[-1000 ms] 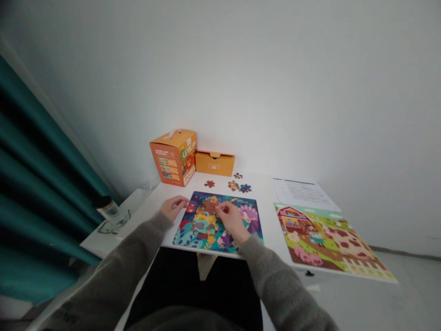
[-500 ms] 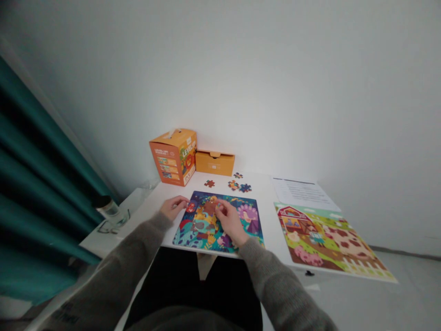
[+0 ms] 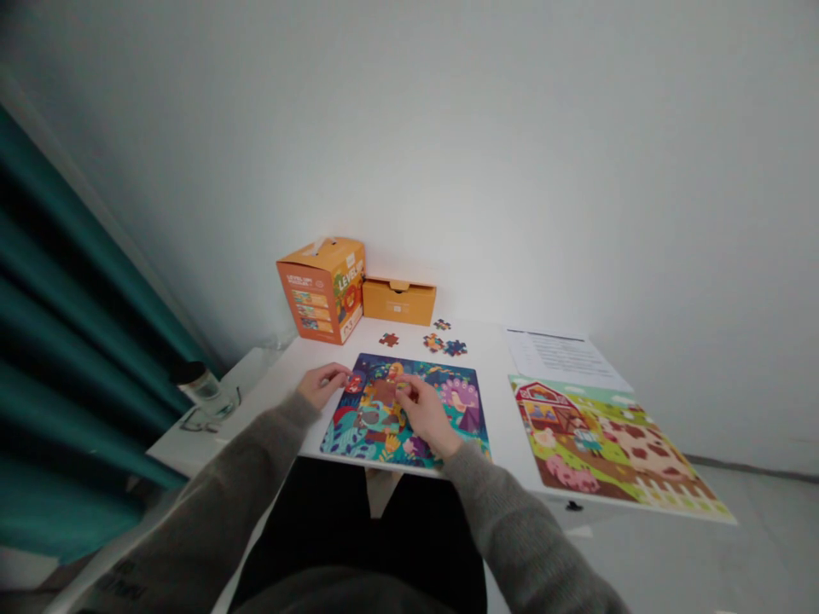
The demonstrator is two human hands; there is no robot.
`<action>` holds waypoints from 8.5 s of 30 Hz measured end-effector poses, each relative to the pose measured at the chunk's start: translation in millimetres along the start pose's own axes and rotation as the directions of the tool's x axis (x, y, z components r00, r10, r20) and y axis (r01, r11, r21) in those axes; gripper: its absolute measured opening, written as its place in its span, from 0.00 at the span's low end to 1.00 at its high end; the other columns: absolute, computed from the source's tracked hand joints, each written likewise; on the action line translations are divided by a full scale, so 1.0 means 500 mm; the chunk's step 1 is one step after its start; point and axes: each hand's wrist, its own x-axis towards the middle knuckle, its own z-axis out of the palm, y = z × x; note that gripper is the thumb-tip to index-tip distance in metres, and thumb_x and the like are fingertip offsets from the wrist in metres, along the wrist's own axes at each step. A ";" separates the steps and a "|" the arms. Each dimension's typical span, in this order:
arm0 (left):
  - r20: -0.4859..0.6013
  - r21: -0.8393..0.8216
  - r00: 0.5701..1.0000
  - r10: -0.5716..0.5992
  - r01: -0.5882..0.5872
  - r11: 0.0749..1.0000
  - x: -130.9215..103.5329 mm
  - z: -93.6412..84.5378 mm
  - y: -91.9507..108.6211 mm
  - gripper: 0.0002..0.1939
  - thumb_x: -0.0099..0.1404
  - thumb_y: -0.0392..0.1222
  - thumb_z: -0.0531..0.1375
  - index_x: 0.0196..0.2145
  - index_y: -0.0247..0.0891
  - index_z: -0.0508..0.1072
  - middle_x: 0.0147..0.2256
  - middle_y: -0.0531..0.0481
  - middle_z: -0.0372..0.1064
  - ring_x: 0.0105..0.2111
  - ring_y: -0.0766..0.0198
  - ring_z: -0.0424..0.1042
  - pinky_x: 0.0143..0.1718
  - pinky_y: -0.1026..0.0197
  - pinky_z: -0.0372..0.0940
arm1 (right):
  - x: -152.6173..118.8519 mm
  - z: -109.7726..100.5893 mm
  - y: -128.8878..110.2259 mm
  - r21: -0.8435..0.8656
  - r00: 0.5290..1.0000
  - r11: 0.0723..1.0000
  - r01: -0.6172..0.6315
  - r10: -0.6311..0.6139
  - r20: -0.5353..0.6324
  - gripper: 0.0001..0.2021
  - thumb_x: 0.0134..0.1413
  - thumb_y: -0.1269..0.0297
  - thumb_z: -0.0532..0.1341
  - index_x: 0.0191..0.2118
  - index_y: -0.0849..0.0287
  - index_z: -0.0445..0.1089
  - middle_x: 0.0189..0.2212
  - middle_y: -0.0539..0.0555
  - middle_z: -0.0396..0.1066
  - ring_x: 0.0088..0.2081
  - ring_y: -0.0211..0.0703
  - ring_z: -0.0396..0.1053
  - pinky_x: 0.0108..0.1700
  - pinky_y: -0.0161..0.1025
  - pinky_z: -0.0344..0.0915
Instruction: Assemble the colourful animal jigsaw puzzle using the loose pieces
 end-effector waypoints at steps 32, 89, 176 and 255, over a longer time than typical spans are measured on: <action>0.332 0.200 0.874 0.354 -0.432 0.879 -0.087 0.005 0.038 0.12 0.63 0.32 0.55 0.37 0.39 0.78 0.38 0.46 0.71 0.42 0.57 0.67 0.47 0.54 0.64 | -0.036 0.055 -0.049 -0.641 0.979 0.742 0.197 -0.114 0.169 0.07 0.56 0.65 0.65 0.42 0.55 0.74 0.40 0.54 0.73 0.47 0.49 0.67 0.49 0.44 0.56; 0.102 -0.151 0.990 0.095 -0.079 0.985 -0.080 -0.034 0.026 0.19 0.70 0.52 0.54 0.41 0.35 0.78 0.37 0.43 0.76 0.39 0.55 0.75 0.41 0.56 0.68 | 0.327 0.013 0.033 -0.803 0.999 0.596 -0.017 0.049 0.015 0.20 0.59 0.51 0.61 0.49 0.61 0.73 0.51 0.67 0.70 0.55 0.60 0.64 0.57 0.55 0.56; 0.040 0.191 0.980 0.194 -0.198 0.961 -0.070 -0.002 0.017 0.11 0.68 0.37 0.54 0.40 0.39 0.77 0.39 0.45 0.75 0.43 0.57 0.72 0.48 0.53 0.67 | 0.028 -0.005 0.007 -0.047 0.989 0.999 0.022 -0.015 0.148 0.15 0.59 0.65 0.56 0.49 0.56 0.72 0.24 0.45 0.62 0.25 0.37 0.62 0.28 0.33 0.59; 0.060 0.055 0.987 0.147 -0.151 0.987 -0.072 -0.009 0.027 0.13 0.70 0.40 0.53 0.44 0.40 0.76 0.45 0.43 0.71 0.42 0.59 0.72 0.39 0.59 0.69 | 0.255 -0.141 0.088 -0.627 0.958 0.739 -0.245 0.084 -0.275 0.19 0.55 0.55 0.64 0.47 0.63 0.67 0.48 0.66 0.69 0.49 0.54 0.68 0.49 0.45 0.60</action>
